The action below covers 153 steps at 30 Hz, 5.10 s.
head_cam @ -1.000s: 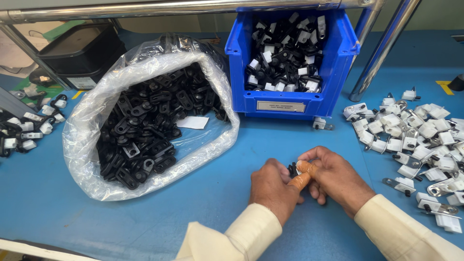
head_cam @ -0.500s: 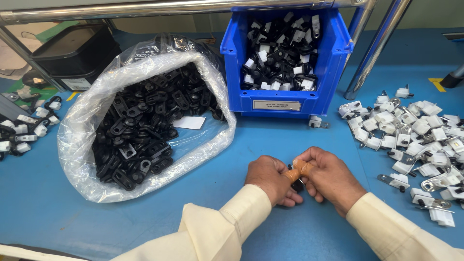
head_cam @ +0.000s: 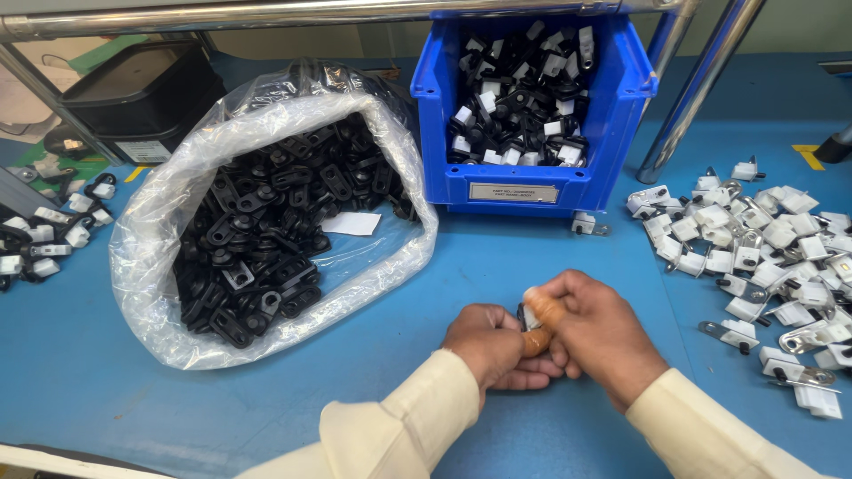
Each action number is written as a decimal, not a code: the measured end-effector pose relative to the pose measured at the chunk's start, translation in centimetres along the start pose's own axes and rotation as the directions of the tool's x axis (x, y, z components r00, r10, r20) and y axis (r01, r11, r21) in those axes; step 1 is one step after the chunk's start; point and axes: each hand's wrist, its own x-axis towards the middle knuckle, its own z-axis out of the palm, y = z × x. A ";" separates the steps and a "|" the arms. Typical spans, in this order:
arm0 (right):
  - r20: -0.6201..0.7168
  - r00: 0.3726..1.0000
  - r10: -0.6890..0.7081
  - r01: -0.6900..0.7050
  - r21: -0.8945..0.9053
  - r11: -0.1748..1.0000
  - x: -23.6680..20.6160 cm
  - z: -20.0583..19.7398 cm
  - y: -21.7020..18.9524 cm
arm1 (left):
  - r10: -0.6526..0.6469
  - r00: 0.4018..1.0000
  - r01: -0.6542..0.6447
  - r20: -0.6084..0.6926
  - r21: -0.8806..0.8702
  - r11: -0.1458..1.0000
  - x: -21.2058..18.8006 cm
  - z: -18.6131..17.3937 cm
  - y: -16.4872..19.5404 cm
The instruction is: The person repeatedly picks a black plastic clip from a bag and a white plastic component from a pile, then presses them together to form an assembled unit. The assembled units are placed on the table to the right. The process is repeated continuously throughout the clip.
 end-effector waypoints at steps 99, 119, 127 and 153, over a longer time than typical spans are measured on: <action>-0.203 0.915 0.348 -0.270 0.333 0.903 -4.0 5.3 2.1 | 0.099 0.986 -0.111 -0.132 -0.088 0.990 -3.6 -2.4 -0.5; -0.308 0.894 0.325 -0.170 0.437 0.883 -3.8 6.6 1.7 | 0.070 0.969 -0.134 -0.238 -0.264 0.955 -4.1 -1.0 -0.7; -0.197 0.963 0.182 -0.130 0.249 0.960 -3.6 4.2 2.7 | -0.028 1.000 0.030 0.010 -0.150 0.988 -3.0 -2.9 -0.6; -0.212 0.966 0.147 -0.079 0.297 0.951 -2.7 2.5 3.7 | -0.020 0.996 0.031 0.086 -0.127 0.991 -3.5 -2.8 -0.6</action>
